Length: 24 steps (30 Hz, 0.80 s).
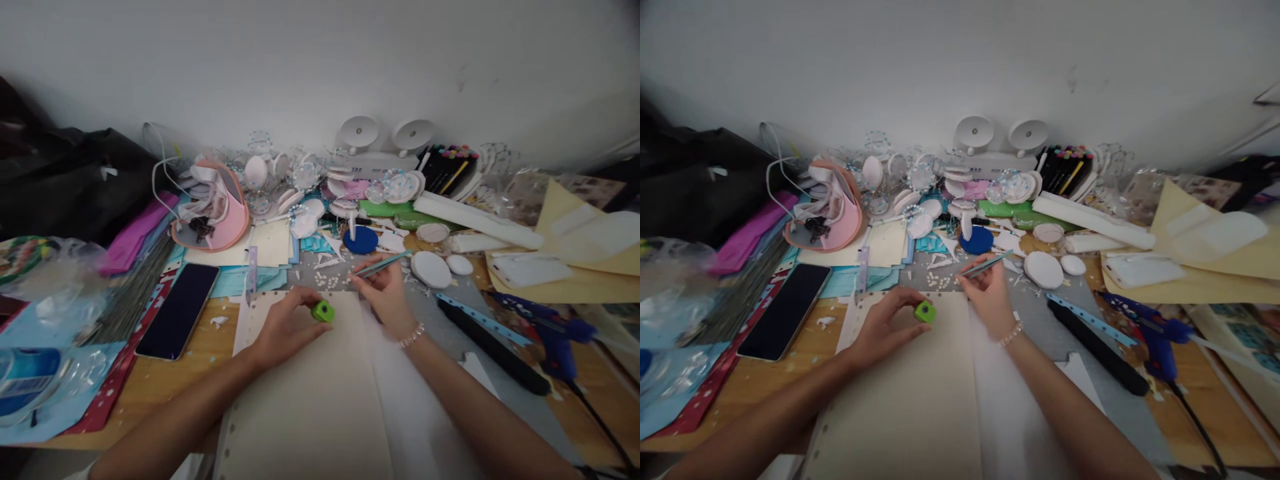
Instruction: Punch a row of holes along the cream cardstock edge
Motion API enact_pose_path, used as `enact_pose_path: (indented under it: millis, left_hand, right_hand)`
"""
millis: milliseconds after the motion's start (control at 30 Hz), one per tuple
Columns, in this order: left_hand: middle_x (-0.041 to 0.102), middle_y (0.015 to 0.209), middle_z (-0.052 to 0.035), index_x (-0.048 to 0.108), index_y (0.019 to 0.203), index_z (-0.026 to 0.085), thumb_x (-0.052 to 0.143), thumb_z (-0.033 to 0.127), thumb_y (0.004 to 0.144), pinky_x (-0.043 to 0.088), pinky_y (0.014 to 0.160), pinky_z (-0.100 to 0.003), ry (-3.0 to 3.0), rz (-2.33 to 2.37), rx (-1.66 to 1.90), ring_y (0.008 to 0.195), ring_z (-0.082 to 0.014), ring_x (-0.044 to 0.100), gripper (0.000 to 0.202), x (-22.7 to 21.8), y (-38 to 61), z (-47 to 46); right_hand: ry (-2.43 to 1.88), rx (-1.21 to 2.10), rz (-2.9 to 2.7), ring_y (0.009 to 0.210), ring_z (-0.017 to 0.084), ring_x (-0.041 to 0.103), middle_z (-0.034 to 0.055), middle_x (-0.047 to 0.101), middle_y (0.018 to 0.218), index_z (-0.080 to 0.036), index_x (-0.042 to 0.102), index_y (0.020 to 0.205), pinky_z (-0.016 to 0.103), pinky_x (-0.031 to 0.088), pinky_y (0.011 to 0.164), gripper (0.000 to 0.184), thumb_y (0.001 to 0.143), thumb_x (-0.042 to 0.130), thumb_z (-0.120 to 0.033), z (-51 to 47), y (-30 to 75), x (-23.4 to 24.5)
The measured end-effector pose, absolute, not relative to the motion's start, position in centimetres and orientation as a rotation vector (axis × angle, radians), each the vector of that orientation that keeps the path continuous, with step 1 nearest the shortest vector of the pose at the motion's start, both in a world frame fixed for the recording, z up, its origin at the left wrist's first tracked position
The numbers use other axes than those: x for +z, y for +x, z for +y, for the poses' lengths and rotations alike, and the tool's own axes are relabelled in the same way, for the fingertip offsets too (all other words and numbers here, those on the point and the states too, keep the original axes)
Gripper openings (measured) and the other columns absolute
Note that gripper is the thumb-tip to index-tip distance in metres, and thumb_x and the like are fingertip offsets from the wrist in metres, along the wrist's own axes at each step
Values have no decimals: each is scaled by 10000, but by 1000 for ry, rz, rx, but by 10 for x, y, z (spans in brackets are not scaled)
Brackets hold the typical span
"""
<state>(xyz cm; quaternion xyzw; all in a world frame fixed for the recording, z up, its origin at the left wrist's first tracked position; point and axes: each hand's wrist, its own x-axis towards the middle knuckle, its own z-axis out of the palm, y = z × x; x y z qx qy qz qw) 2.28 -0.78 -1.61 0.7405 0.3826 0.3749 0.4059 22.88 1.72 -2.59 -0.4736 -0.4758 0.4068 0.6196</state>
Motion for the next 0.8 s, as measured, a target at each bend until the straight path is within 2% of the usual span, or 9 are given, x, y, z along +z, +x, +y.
enact_pose_path:
  millis: [167,267,533,700,800]
  left_hand:
    - [621,947,-43,528,1028,183,694,304,738,488,804,-302,1890,976,952,876,-159,595,355,-16,22,-9]
    - [622,922,-37,537,1017,185,685,311,745,483,790,-295,1904,991,949,848,-155,593,335,-14,22,-9]
    - [625,922,-35,552,987,193,686,336,733,487,769,-291,1908,998,954,826,-154,595,321,-13,24,-9]
    - [625,924,-34,557,997,196,677,331,745,481,778,-289,1921,985,933,830,-155,591,310,-13,22,-9]
    - [626,954,-43,540,1051,196,650,318,775,475,808,-293,1926,960,943,873,-161,592,321,-13,21,-9]
  right_hand:
    - [-1115,940,-1159,713,128,569,-45,538,777,-240,401,848,290,491,698,379,644,719,-207,27,224,-25]
    - [-1175,914,-1206,685,129,553,-43,514,767,-237,394,785,276,473,651,314,688,692,-244,29,222,-26]
    - [-1218,961,-1265,789,193,607,-6,570,808,-251,438,778,340,489,694,191,808,577,-377,25,221,-28]
    - [-1280,762,-1358,868,195,564,25,581,973,-255,462,821,363,465,780,125,864,465,-372,26,234,-22]
    - [-1387,554,-1467,815,196,555,19,560,843,-245,430,829,348,447,735,109,882,384,-329,26,253,-14]
